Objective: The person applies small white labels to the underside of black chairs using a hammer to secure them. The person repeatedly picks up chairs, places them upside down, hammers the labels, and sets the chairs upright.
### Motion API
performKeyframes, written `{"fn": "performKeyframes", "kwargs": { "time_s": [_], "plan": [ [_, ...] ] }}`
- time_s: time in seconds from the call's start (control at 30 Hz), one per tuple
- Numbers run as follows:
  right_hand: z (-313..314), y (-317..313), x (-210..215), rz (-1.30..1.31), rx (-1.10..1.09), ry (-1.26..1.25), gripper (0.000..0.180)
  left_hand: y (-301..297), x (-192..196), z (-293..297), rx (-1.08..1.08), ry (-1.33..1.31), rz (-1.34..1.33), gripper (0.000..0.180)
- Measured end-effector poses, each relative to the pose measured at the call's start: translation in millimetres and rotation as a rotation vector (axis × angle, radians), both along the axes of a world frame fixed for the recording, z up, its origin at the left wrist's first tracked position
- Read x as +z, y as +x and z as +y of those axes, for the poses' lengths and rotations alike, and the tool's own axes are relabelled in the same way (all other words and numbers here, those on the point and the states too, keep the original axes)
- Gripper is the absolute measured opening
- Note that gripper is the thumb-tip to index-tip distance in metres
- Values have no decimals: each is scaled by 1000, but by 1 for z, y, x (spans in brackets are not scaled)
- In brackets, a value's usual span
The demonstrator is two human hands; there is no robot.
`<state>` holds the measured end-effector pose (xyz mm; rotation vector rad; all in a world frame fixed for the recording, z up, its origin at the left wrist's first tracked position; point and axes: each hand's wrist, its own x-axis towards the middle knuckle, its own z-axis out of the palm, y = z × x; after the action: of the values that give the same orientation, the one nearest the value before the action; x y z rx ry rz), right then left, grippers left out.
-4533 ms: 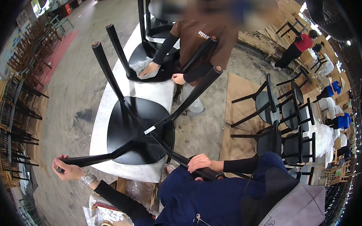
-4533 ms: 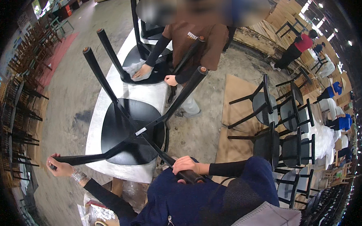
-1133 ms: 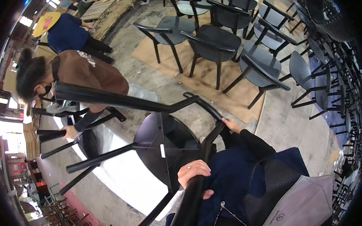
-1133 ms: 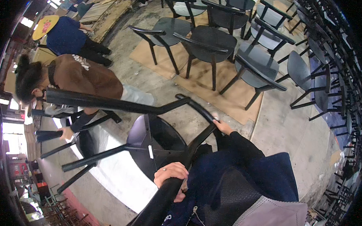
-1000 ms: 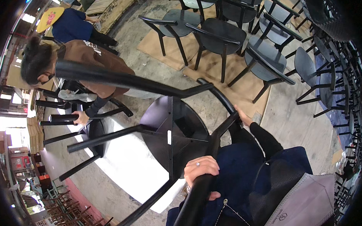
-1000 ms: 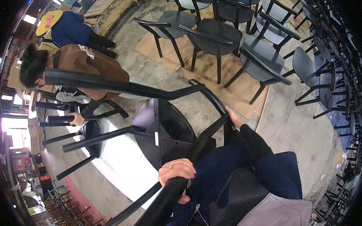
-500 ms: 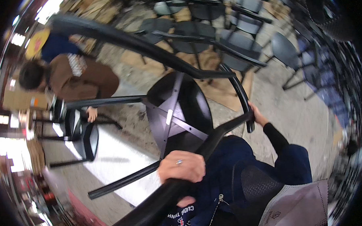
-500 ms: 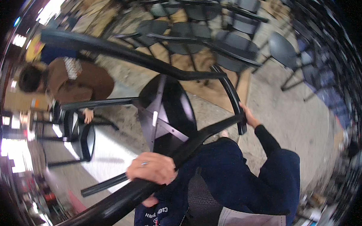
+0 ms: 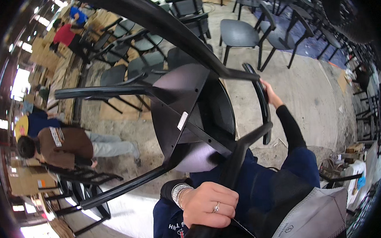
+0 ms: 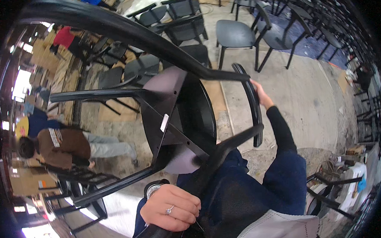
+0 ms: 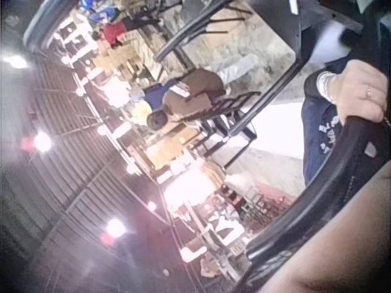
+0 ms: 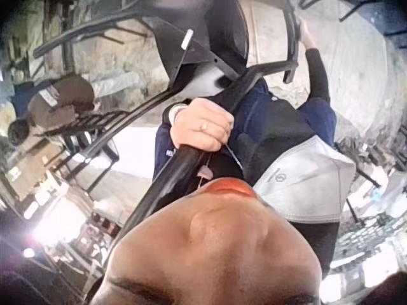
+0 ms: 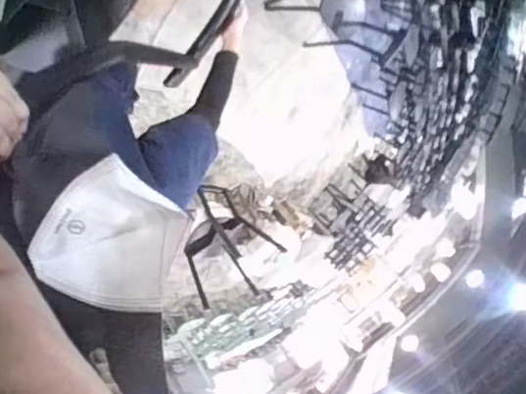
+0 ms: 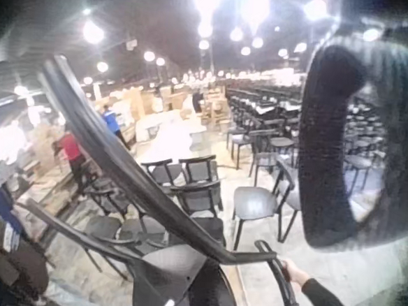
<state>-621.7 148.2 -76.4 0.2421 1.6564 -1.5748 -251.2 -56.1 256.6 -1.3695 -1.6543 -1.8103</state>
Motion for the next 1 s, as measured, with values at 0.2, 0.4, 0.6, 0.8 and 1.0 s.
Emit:
{"fn": "performKeyframes", "kwargs": {
  "time_s": [0.2, 0.4, 0.6, 0.8, 1.0],
  "plan": [
    [161, 89, -65, -26, -487, 4, 67, -67, -2, 32, -351, 72, -180, 41],
    [248, 236, -100, -93, -1019, -97, 57, -131, -10, 63, -676, 101, -360, 44],
    [292, 372, -84, -102, -1516, -142, 47, -217, -45, 108, -848, 255, -674, 48],
    [308, 394, 34, 128, -1898, 139, 44, -352, -118, 127, -180, 494, -1357, 53],
    [311, 300, 83, 276, -1894, 827, 38, -477, -390, 127, 215, 664, -2003, 54]
  ]
}}
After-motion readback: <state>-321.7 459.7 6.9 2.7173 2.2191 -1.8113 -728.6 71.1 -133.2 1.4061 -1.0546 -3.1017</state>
